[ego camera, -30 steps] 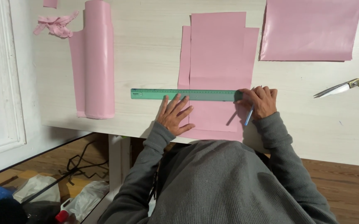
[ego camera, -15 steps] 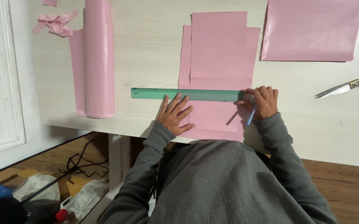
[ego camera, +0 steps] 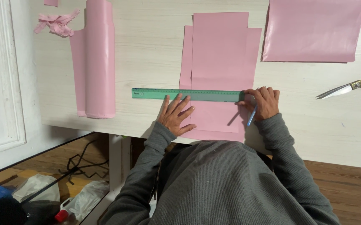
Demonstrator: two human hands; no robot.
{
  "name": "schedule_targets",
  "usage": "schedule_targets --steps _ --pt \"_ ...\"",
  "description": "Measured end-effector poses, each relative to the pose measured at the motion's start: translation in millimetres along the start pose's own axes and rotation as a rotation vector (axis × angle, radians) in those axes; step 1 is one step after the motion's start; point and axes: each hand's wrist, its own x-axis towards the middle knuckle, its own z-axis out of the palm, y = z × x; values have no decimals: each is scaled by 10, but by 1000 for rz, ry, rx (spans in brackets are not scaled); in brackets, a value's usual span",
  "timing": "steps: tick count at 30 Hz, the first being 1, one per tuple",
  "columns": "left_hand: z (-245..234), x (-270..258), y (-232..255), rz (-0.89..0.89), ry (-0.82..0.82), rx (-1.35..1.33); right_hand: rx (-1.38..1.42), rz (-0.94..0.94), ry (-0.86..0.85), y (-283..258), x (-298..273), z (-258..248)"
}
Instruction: The person is measuring and cutting pieces of pink leather on a workshop table.
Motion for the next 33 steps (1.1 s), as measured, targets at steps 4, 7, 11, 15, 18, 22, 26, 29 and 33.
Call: schedule_targets --steps 4,7,11,15,18,22,26,29,33 --pt "-4 0 2 0 5 -9 6 0 4 -33 35 -39" --pt "-18 4 0 -4 1 -13 1 -22 -8 -79 88 -93" --pt "-81 4 26 -5 8 -16 0 9 -38 -57 64 -39" --pt "-64 -9 30 -7 12 -26 -3 1 -47 -58 60 -146" --pt "-46 -1 5 4 48 -35 -18 -15 -171 -14 35 -379" --pt "93 109 -97 -107 174 -101 126 178 -423 420 -405 -585" --pt "-130 486 -102 -518 277 -124 547 418 -217 728 -1060 -1024" --pt "-479 849 144 -583 300 -26 736 429 29 1045 -1760 -997" --pt "-261 963 19 -599 299 -30 603 734 113 1132 -2260 -844"
